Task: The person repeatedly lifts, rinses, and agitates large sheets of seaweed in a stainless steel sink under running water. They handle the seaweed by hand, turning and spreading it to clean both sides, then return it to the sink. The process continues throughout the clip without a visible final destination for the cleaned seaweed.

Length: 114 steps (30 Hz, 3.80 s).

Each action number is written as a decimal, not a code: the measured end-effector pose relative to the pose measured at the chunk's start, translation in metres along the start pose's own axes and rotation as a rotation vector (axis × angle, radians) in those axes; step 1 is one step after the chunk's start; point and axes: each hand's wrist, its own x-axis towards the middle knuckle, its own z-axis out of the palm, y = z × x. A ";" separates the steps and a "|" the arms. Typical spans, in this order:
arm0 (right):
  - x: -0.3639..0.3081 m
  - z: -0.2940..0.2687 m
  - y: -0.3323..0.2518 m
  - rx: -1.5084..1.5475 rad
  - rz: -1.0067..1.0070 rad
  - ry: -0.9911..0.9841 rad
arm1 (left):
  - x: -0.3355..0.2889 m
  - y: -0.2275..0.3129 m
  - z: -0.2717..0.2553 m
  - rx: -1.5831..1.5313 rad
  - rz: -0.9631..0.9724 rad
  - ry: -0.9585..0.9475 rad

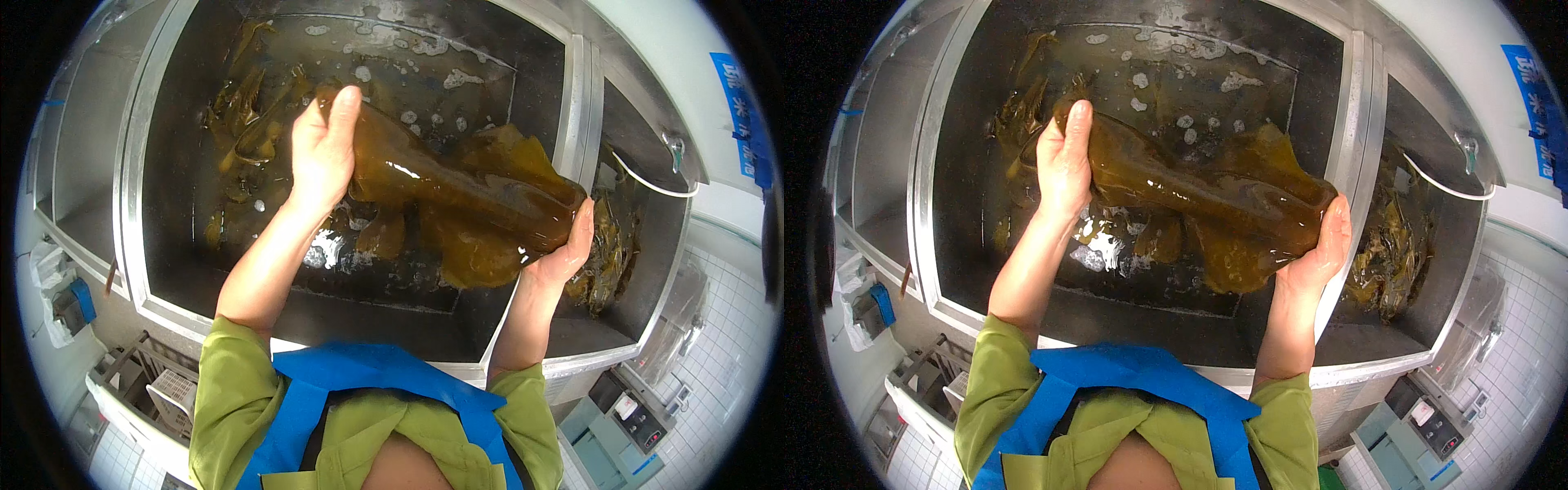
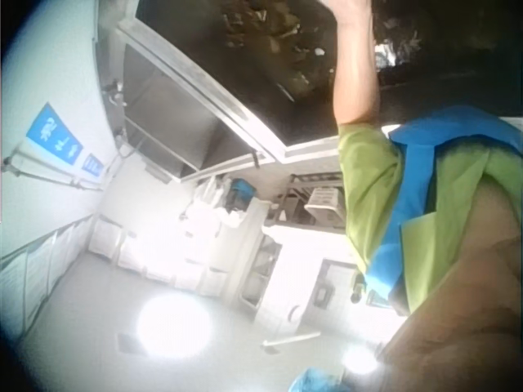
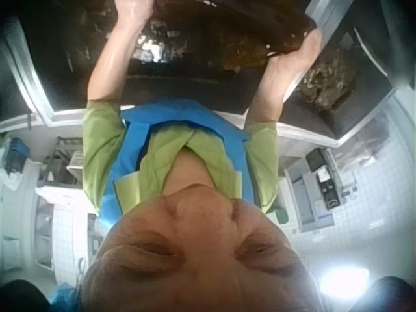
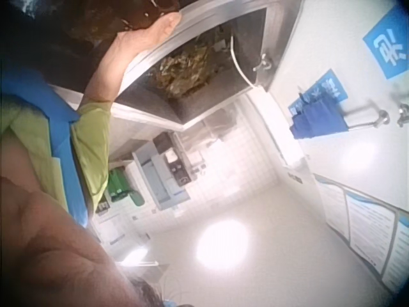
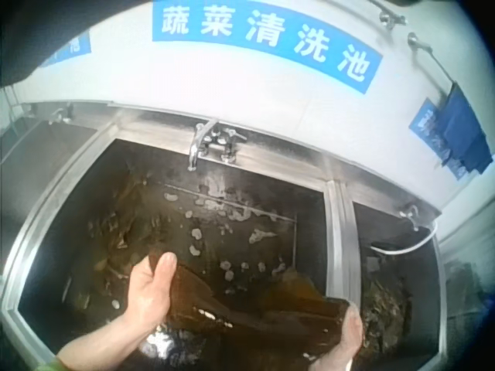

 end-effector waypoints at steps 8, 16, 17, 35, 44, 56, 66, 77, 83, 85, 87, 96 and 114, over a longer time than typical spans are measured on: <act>0.003 -0.137 0.203 -1.341 0.536 0.165 | -0.029 -0.183 -0.091 0.598 -0.612 0.126; -0.003 -0.157 0.335 -1.652 0.053 -0.420 | -0.060 -0.308 -0.096 1.411 -0.445 -0.665; -0.009 -0.166 0.352 -1.627 -0.017 -0.393 | -0.064 -0.322 -0.101 1.386 -0.459 -0.637; 0.134 -0.100 0.233 -1.769 0.156 -0.591 | 0.079 -0.247 -0.029 1.569 -0.333 -0.967; 0.153 -0.093 0.202 -1.586 0.058 -0.215 | 0.112 -0.214 -0.016 1.283 -0.197 -0.555; -0.149 -0.227 0.338 -1.395 1.268 -0.885 | -0.151 -0.281 -0.144 1.438 -0.985 -1.539; 0.151 -0.066 0.154 -1.021 0.737 -0.163 | 0.093 -0.197 -0.008 0.825 -0.622 -0.573; 0.031 -0.156 0.279 -1.620 0.246 -0.204 | 0.011 -0.291 -0.087 1.378 -0.352 -0.869; -0.155 -0.208 0.309 -1.789 1.046 -0.857 | -0.196 -0.303 -0.187 1.316 -0.726 -1.306; -0.155 -0.202 0.301 -1.645 1.292 -1.058 | -0.217 -0.298 -0.187 1.398 -0.629 -1.459; -0.127 -0.183 0.283 -1.376 1.407 -0.909 | -0.200 -0.286 -0.170 1.343 -0.950 -1.581; -0.017 -0.038 0.065 -0.664 0.505 -0.269 | -0.019 -0.029 -0.034 0.927 -0.566 -0.793; -0.056 0.128 -0.130 -0.426 -0.081 -0.300 | -0.053 0.207 0.016 0.400 0.037 -0.371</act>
